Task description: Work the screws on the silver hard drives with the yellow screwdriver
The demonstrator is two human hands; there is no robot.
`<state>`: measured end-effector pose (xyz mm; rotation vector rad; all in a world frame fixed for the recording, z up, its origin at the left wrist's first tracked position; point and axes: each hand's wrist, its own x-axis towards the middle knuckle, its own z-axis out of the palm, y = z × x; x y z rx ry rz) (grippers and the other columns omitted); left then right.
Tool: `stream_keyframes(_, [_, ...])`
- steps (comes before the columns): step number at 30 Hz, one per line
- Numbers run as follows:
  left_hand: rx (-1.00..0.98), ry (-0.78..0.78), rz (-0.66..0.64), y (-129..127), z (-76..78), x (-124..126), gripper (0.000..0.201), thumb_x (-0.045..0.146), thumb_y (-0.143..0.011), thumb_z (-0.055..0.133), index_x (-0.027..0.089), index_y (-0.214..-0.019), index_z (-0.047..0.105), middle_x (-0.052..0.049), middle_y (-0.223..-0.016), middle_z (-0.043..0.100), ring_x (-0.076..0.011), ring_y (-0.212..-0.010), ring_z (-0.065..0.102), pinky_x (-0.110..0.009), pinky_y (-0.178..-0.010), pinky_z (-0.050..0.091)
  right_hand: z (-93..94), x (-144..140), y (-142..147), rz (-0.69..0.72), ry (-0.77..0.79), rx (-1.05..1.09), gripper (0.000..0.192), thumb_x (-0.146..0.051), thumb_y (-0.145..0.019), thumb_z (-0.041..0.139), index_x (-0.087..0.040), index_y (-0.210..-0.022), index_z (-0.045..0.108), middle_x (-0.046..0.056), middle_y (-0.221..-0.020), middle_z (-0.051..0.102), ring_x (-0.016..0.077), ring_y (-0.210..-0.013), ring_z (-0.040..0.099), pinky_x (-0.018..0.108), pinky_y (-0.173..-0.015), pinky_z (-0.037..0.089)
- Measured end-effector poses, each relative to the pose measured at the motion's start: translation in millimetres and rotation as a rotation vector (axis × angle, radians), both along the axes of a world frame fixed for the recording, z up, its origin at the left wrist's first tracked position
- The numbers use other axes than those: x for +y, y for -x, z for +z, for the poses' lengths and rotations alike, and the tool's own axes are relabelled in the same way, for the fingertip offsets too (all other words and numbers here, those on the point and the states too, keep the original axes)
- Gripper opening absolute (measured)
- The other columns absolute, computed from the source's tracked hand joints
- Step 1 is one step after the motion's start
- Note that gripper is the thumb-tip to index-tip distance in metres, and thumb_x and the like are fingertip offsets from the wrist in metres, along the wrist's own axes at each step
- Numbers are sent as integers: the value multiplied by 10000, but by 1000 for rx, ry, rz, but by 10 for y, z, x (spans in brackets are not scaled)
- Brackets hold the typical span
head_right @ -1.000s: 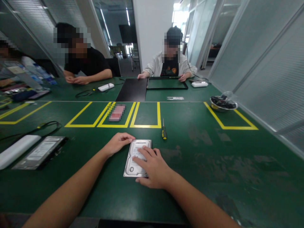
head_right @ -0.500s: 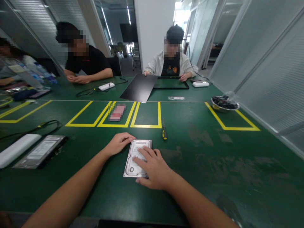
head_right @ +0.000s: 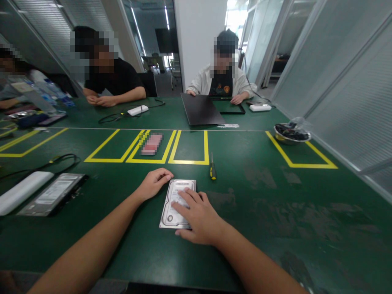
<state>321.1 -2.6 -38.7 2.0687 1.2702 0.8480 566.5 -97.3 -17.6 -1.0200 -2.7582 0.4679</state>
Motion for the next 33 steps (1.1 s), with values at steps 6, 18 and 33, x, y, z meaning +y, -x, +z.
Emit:
stream_keyframes(6, [-81, 51, 42, 1, -8, -4, 224, 344, -908, 522, 149, -897, 633, -21, -791, 633, -147, -729, 578, -249, -671, 443, -4, 5, -4, 2, 6, 0, 762, -556, -816, 608, -282, -1480, 354, 134, -1593, 241, 346, -1438, 188, 565, -1072, 228])
stream_keyframes(18, [-217, 109, 38, 26, -94, 0, 171, 319, -863, 582, 149, -866, 597, 1, -724, 561, -112, -654, 511, -217, -611, 412, 3, 3, -6, -1, 21, -7, 754, -541, -818, 609, -281, -1480, 359, 131, -1599, 228, 357, -1440, 184, 576, -1080, 218])
stream_keyframes(33, [-196, 145, -23, 39, -101, -9, 182, 314, -849, 603, 140, -893, 636, -23, -764, 629, -129, -689, 574, -237, -644, 454, -26, 0, 1, -2, 3, -6, 765, -542, -806, 625, -277, -1474, 364, 132, -1598, 230, 361, -1437, 192, 584, -1079, 213])
